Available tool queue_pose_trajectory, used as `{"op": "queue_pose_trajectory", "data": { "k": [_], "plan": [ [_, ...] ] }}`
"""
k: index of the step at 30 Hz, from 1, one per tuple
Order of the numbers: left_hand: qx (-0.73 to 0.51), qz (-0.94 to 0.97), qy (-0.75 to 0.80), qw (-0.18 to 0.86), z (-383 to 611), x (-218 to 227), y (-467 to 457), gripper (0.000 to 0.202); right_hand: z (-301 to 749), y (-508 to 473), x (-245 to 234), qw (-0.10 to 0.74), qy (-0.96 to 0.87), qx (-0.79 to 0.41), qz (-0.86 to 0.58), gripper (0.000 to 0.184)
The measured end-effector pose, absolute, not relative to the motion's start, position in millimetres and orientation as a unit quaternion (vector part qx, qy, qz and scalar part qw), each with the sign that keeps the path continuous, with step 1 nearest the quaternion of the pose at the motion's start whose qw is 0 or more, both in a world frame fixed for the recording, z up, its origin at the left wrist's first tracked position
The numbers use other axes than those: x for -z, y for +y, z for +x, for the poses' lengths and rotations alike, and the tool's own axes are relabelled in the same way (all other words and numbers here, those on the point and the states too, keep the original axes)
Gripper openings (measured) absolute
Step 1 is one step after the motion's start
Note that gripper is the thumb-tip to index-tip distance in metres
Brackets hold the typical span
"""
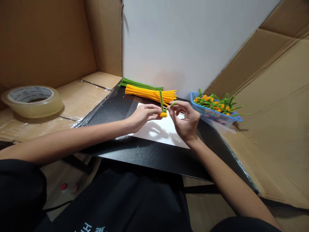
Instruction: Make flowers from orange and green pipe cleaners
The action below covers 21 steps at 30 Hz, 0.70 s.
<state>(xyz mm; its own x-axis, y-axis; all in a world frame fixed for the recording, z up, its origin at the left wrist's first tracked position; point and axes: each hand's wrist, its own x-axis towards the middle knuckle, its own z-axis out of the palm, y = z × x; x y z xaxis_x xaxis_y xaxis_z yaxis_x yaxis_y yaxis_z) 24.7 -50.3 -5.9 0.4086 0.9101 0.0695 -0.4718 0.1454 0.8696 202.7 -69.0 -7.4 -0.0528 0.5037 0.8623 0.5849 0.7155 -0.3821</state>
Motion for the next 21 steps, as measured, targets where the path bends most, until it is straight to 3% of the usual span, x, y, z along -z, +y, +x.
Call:
{"op": "queue_pose_trajectory", "data": {
  "k": [15,21],
  "plan": [
    [-0.516,0.456,0.225,0.69,24.3,8.9,-50.6,0.017,211.3,-70.8,5.9,0.445,-0.813,0.177,-0.331,0.034],
    [-0.545,0.448,0.241,0.666,22.9,9.6,-50.1,0.008,205.2,-71.6,4.9,0.461,-0.825,0.098,-0.311,0.038]
  ]
}}
